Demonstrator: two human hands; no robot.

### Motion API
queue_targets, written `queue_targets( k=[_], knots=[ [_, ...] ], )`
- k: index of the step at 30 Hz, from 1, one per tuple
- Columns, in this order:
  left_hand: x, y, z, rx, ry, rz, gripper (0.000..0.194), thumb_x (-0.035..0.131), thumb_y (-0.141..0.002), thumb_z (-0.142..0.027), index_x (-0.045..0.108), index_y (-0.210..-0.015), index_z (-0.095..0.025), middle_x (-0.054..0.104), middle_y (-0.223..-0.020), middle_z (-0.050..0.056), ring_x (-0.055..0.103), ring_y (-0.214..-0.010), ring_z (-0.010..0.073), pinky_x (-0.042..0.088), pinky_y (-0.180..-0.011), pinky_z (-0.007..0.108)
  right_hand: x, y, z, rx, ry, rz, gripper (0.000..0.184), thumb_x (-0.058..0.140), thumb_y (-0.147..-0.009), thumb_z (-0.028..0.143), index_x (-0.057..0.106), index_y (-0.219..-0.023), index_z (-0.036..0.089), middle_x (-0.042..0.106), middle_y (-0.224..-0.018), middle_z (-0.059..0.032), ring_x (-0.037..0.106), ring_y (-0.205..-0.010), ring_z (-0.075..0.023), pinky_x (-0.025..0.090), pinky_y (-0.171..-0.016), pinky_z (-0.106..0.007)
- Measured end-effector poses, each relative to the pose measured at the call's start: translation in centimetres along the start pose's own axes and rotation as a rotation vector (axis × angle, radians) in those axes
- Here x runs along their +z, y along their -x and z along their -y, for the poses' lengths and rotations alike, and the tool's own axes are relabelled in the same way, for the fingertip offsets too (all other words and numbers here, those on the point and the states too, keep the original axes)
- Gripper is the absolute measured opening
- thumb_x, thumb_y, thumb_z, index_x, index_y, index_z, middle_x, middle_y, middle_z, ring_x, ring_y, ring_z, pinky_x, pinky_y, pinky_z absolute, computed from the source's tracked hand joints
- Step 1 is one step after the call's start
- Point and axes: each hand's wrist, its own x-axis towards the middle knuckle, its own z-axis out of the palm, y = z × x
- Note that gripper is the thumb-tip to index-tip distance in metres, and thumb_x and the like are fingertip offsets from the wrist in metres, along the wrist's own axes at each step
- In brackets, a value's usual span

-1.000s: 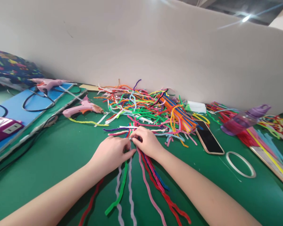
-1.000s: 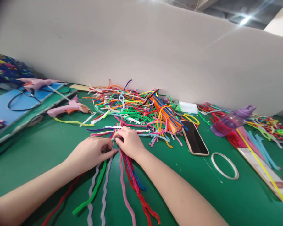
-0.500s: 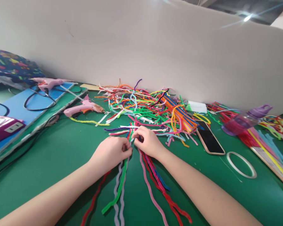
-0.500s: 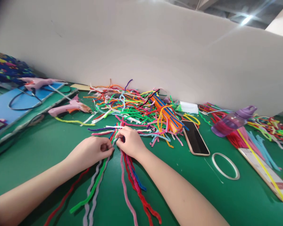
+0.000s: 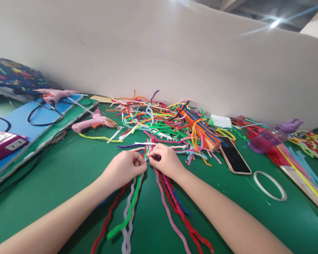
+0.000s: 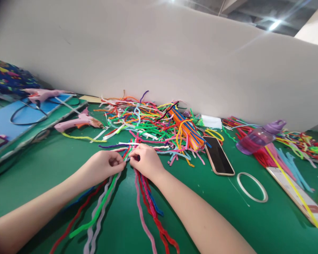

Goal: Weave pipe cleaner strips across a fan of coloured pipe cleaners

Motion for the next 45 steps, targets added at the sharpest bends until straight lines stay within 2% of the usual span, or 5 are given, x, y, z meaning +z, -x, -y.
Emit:
queue_targets(
  k=[8, 14, 23, 32, 45],
  knots=[
    [0.19, 0.03, -0.03, 0.039, 0.023, 0.026, 0.02, 0.055, -0.069, -0.035, 0.063, -0.064, -0.018, 0.055, -0.055, -0.004, 0.048, -0.052, 0.011, 0.035, -0.051, 0.022, -0.2, 0.07, 0.32, 0.0, 0.023, -0.005, 0.017, 0.06, -0.074, 0.011, 0.064, -0.089, 0.018, 0.058, -0.078, 0.0011, 0.056, -0.077, -0.0143, 0.042, -0.073, -0.025],
    [0.04, 0.03, -0.12, 0.128, -0.086, 0.037, 0.03, 0.046, -0.077, -0.033, 0.072, -0.087, -0.02, 0.054, -0.055, -0.003, 0.047, -0.051, 0.0113, 0.032, -0.051, 0.022, -0.31, 0.0, 0.44, -0.016, 0.085, 0.043, 0.01, 0.06, -0.08, 0.013, 0.066, -0.085, 0.018, 0.059, -0.08, -0.0002, 0.055, -0.079, -0.0143, 0.04, -0.075, -0.025],
    [-0.48, 0.07, -0.01, 0.185, -0.26, -0.015, 0.018, 0.051, -0.077, -0.032, 0.066, -0.075, -0.023, 0.059, -0.059, -0.003, 0.051, -0.055, 0.0123, 0.033, -0.055, 0.024, -0.26, -0.01, 0.33, -0.019, 0.068, 0.045, 0.015, 0.058, -0.077, 0.009, 0.066, -0.086, 0.018, 0.058, -0.079, 0.0007, 0.054, -0.077, -0.0138, 0.04, -0.073, -0.025],
    [-0.36, 0.1, -0.09, 0.208, -0.343, -0.002, 0.02, 0.055, -0.084, -0.038, 0.068, -0.081, -0.024, 0.064, -0.064, -0.004, 0.055, -0.06, 0.0138, 0.034, -0.06, 0.025, -0.26, 0.0, 0.31, -0.032, 0.062, 0.021, 0.006, 0.061, -0.076, 0.013, 0.059, -0.073, 0.018, 0.057, -0.077, 0.0008, 0.054, -0.076, -0.0141, 0.04, -0.071, -0.024],
    [-0.05, 0.1, 0.16, 0.317, -0.377, -0.018, 0.02, 0.052, -0.088, -0.037, 0.067, -0.092, -0.025, 0.063, -0.063, -0.004, 0.058, -0.061, 0.0149, 0.037, -0.068, 0.028, -0.28, -0.11, 0.27, -0.042, 0.071, 0.045, 0.016, 0.056, -0.08, 0.01, 0.066, -0.088, 0.019, 0.063, -0.086, -0.001, 0.058, -0.084, -0.0153, 0.041, -0.077, -0.027]
  ],
)
